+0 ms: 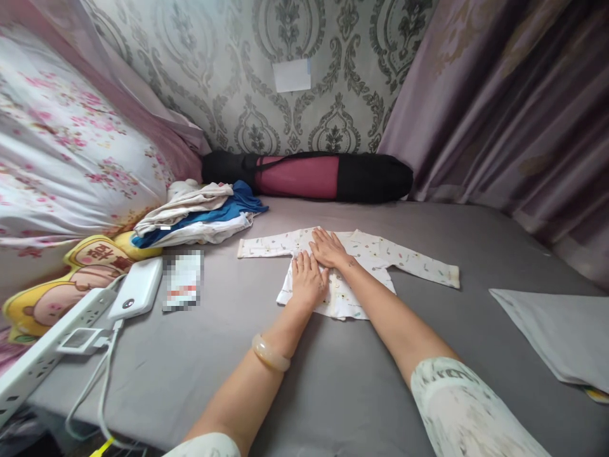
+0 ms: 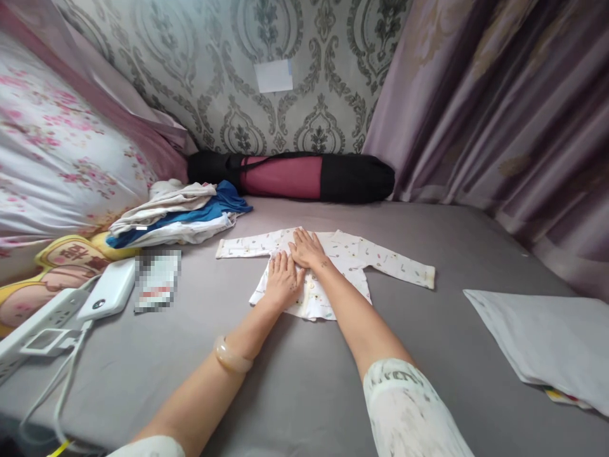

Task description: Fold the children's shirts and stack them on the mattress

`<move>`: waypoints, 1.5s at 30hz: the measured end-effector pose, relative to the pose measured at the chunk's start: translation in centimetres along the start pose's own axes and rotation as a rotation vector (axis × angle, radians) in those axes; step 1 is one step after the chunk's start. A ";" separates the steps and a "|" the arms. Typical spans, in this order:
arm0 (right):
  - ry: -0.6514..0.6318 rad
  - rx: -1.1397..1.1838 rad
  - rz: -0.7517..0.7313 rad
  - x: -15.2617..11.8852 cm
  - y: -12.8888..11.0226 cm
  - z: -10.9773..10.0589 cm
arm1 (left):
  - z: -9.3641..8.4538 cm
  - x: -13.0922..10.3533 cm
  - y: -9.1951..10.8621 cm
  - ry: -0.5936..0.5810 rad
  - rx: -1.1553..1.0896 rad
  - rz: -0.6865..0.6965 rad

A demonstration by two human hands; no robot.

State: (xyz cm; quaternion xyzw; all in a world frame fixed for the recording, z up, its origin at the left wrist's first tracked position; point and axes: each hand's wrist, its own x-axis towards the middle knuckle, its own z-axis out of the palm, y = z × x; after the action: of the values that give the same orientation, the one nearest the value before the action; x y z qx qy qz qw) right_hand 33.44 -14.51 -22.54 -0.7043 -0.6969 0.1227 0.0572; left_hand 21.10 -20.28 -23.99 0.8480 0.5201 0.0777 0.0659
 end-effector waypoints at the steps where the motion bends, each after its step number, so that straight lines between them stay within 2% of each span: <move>1: 0.016 -0.010 0.002 0.0 0.0 0.2 | 0.0 -0.1 0.0 -0.003 0.001 -0.012; 9: 0.095 0.023 0.007 0.3 0.1 1.3 | 0.1 0.0 0.1 -0.001 -0.040 -0.039; 13: 0.142 0.189 0.010 -0.2 0.6 0.0 | -0.2 0.1 0.2 -0.001 -0.037 -0.051; 17: 0.254 0.252 0.083 -3.2 1.8 -1.3 | -0.8 0.0 0.4 0.021 -0.048 -0.037; 21: 0.188 0.148 0.167 -8.2 3.3 -1.4 | -1.2 -0.3 1.0 0.002 -0.105 0.106; 24: 0.112 0.065 0.156 -11.8 4.0 -1.0 | -1.2 -0.8 1.6 -0.038 -0.117 0.246; 27: 0.059 0.005 0.128 -14.0 4.3 -0.4 | -1.0 -1.3 2.2 -0.080 -0.098 0.333; 31: 0.065 -0.049 0.113 -15.2 4.2 0.4 | -0.7 -1.7 2.4 -0.153 -0.045 0.383; 37: 0.116 -0.078 0.115 -15.3 4.1 0.9 | -0.4 -1.7 2.0 -0.167 0.009 0.414; 42: 0.122 -0.078 0.094 -15.8 4.1 0.6 | -0.9 -1.8 1.9 -0.149 -0.015 0.489; 45: 0.112 -0.058 0.079 -16.6 4.1 0.7 | -1.3 -1.8 1.7 -0.195 -0.061 0.556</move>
State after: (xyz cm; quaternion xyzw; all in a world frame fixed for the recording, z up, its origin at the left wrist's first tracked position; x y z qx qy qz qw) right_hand 37.22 -31.15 -22.71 -0.7385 -0.6674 0.0650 0.0707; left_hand 21.47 -22.63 -22.49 0.9591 0.2563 0.0267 0.1173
